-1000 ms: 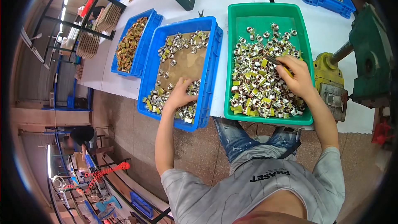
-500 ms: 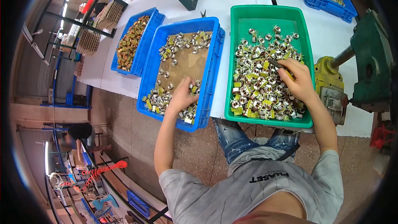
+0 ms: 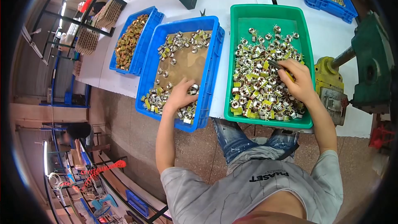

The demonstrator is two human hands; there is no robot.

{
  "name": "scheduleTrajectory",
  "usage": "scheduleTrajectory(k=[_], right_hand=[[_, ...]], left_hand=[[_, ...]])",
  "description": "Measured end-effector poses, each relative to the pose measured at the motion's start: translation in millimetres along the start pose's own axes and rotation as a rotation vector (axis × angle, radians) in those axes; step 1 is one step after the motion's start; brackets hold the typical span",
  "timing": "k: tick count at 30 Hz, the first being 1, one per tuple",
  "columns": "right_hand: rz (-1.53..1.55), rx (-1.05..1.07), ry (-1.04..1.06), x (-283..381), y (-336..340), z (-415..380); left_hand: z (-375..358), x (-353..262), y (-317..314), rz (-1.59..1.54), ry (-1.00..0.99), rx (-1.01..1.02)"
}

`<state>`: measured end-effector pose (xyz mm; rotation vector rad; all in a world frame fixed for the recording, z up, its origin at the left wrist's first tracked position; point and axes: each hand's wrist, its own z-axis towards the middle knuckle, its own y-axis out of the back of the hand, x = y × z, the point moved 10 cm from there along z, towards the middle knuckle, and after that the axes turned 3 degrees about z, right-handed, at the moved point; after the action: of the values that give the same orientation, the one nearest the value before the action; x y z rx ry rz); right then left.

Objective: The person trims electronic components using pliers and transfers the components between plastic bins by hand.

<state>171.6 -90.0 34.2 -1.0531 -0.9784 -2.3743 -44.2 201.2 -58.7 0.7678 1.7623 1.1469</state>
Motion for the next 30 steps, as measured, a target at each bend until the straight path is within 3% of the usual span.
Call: scheduleTrajectory(k=[3, 19, 30], right_hand=[[-0.002, 0.011, 0.011, 1, -1, 0], [-0.020, 0.003, 0.008, 0, -1, -1], [-0.058, 0.020, 0.039, 6, -1, 2]], left_hand=[[1, -2, 1, 0.010, -0.078, 0.019], [-4, -17, 3, -0.170, -0.065, 0.082], [-16, -10, -3, 0.080, 0.001, 0.105]])
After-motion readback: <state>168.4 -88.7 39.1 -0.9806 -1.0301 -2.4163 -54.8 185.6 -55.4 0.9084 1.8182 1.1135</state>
